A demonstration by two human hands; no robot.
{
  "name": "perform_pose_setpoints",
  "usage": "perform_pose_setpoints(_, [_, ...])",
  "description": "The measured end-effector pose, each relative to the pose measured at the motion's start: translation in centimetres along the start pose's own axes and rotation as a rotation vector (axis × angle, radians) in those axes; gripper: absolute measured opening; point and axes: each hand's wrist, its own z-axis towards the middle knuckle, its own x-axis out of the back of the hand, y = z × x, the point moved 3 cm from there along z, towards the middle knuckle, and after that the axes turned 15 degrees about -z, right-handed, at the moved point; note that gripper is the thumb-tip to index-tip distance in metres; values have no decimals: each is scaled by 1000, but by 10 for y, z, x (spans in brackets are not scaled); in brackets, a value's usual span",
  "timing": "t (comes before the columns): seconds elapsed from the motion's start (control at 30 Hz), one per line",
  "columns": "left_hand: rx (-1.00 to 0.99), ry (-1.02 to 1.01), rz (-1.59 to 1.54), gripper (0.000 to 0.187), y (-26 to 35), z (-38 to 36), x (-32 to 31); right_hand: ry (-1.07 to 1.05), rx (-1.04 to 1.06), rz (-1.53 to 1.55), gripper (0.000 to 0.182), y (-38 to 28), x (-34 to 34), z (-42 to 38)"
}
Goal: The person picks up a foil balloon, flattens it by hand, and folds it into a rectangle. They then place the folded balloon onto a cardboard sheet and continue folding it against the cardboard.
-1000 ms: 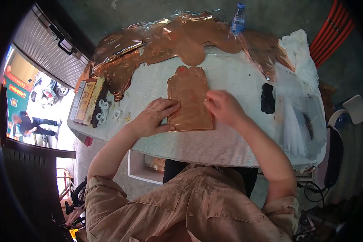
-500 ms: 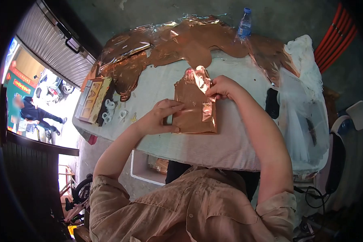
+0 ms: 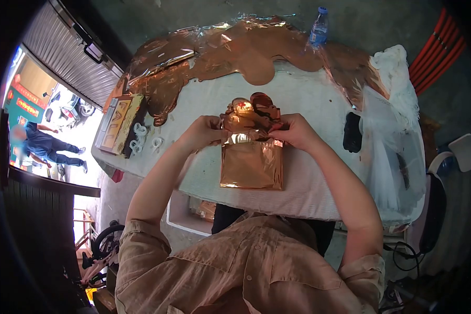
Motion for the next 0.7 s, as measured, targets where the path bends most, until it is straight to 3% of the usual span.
perform_pose_setpoints(0.1, [-20,-68,-139,16,2,-4,-8,-59,4,-133,12,-3,0,-4])
perform_pose_setpoints(0.23, [-68,5,18,9,16,-23,-19,67,118,-426,13,-8,-2,-13])
perform_pose_setpoints(0.3, [-88,5,16,9,8,-27,-20,125,365,-710,14,-16,-2,-21])
perform_pose_setpoints(0.33, [-320,-12,175,12,5,-28,-19,124,361,-707,14,-17,-1,-23])
perform_pose_setpoints(0.37, [-551,-32,334,14,4,-31,-19,135,491,-784,15,-22,-2,-27])
perform_pose_setpoints(0.4, [-549,-36,332,14,2,-33,-18,147,621,-860,17,-25,-3,-31])
perform_pose_setpoints(0.47, [-856,-83,736,25,4,-42,-24,167,699,-973,17,-25,-4,-34])
perform_pose_setpoints(0.6, [-1033,-67,876,37,21,-60,-34,191,849,-1165,19,-25,-7,-38])
perform_pose_setpoints(0.7, [-967,-212,608,45,23,-71,-44,187,894,-1174,21,-27,-8,-39])
